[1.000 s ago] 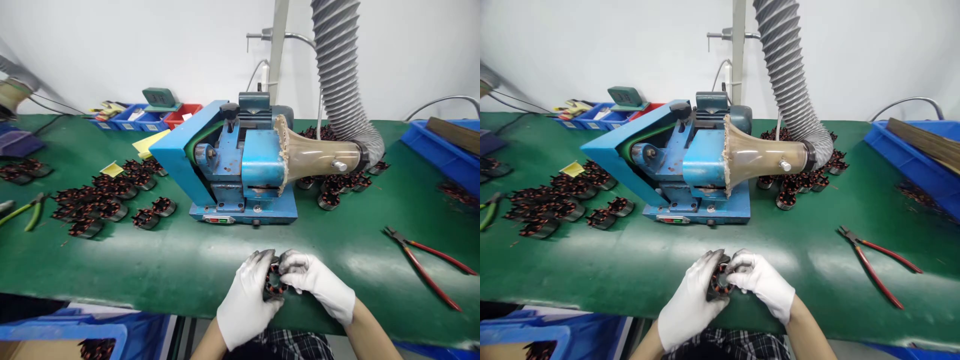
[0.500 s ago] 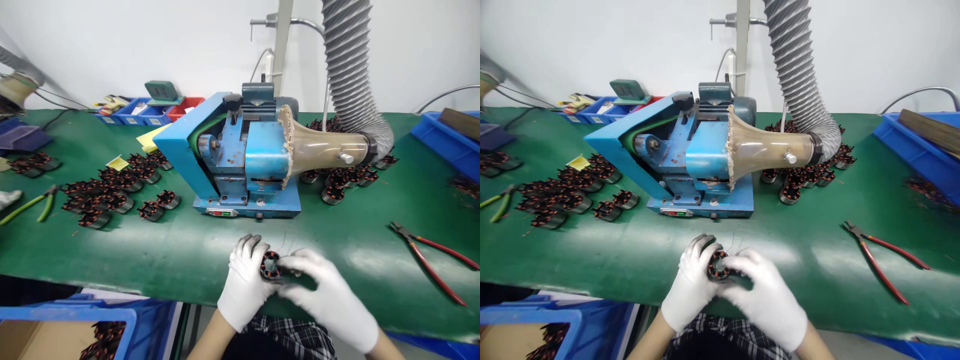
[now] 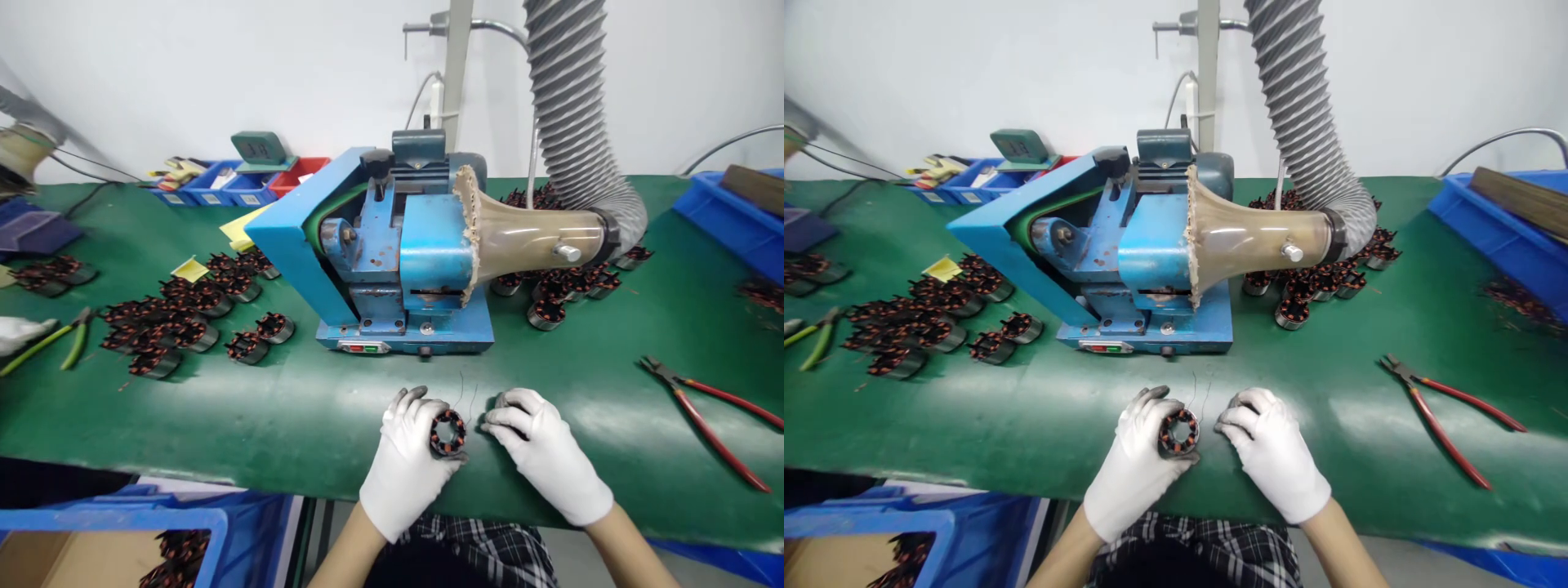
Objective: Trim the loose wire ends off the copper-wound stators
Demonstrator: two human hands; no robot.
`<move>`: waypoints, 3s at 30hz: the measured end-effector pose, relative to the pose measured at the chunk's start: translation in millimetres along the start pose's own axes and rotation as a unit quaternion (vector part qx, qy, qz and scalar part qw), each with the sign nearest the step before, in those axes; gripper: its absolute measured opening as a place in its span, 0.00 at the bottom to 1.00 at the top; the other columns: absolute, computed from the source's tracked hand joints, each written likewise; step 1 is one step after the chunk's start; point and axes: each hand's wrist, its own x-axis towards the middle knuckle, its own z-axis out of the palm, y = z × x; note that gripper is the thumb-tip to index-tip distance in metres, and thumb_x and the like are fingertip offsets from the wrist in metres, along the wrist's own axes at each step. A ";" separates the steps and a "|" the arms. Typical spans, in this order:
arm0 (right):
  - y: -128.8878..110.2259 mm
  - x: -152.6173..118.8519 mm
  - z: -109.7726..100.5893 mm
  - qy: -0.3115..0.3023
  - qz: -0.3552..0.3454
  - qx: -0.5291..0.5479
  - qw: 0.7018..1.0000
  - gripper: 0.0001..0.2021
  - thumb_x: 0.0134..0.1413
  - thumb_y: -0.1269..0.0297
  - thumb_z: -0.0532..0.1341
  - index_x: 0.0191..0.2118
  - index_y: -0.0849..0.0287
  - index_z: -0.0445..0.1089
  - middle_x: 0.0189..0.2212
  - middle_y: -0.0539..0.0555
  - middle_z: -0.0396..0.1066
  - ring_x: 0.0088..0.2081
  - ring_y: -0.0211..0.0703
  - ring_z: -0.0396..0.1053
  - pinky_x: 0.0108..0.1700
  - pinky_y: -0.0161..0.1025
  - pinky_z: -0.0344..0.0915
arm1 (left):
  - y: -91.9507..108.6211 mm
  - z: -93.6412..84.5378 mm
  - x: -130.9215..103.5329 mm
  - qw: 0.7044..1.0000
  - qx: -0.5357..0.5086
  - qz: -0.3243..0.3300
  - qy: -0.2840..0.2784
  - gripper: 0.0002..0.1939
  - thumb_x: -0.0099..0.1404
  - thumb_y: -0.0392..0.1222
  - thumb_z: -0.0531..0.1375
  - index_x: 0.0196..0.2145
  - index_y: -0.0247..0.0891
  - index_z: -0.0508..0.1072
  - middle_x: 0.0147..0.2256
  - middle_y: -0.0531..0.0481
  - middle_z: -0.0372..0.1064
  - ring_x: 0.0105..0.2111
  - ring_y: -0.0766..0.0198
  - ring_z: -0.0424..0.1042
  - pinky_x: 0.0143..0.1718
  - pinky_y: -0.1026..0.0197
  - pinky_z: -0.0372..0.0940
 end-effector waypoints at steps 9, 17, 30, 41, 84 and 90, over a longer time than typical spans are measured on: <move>-30.6 30.3 -12.3 -0.341 0.013 -0.002 0.940 0.37 0.50 0.70 0.57 0.64 0.62 0.38 0.27 0.53 0.72 0.25 0.47 0.67 0.25 0.36 0.57 | 19.8 -22.2 17.0 0.988 -0.056 0.044 -0.134 0.65 0.39 0.56 0.69 0.61 0.35 0.30 0.60 0.30 0.38 0.59 0.38 0.43 0.54 0.39 0.51; -20.3 9.3 6.0 -0.232 0.048 -0.041 0.971 0.14 0.56 0.73 0.50 0.48 0.62 0.62 0.29 0.57 0.71 0.29 0.47 0.68 0.30 0.38 0.57 | 16.0 -19.4 28.3 0.978 -0.068 0.050 -0.190 0.28 0.58 0.32 0.57 0.55 0.43 0.52 0.54 0.46 0.54 0.50 0.56 0.60 0.49 0.54 0.58; -17.8 2.7 13.6 -0.123 0.303 0.461 0.825 0.15 0.52 0.57 0.57 0.20 0.60 0.60 0.12 0.46 0.60 0.13 0.32 0.55 0.17 0.29 0.52 | 23.9 -13.8 22.9 0.982 0.041 0.082 -0.165 0.06 0.64 0.35 0.50 0.39 0.41 0.63 0.43 0.51 0.62 0.41 0.58 0.60 0.42 0.55 0.58; -2.7 -15.1 -16.2 0.081 0.207 0.250 0.942 0.07 0.53 0.64 0.59 0.39 0.58 0.68 0.37 0.54 0.69 0.40 0.44 0.67 0.44 0.40 0.63 | 28.8 -8.2 18.8 0.986 0.067 0.068 -0.138 0.06 0.63 0.33 0.50 0.35 0.41 0.65 0.42 0.50 0.62 0.41 0.57 0.60 0.41 0.54 0.58; -49.4 11.3 -17.9 -0.039 0.191 0.286 0.938 0.12 0.52 0.60 0.52 0.23 0.58 0.63 0.20 0.50 0.60 0.25 0.41 0.61 0.28 0.37 0.58 | 21.1 -39.1 3.3 0.946 -0.312 0.019 -0.080 0.24 0.46 0.25 0.62 0.40 0.46 0.69 0.41 0.52 0.67 0.43 0.60 0.68 0.46 0.57 0.65; -57.4 9.4 -20.7 -0.045 0.230 0.363 0.902 0.13 0.51 0.57 0.54 0.22 0.58 0.61 0.17 0.49 0.59 0.20 0.38 0.59 0.24 0.35 0.57 | 27.2 -38.3 3.7 0.979 -0.188 0.055 0.058 0.18 0.51 0.30 0.62 0.40 0.45 0.71 0.48 0.47 0.61 0.48 0.56 0.64 0.49 0.54 0.63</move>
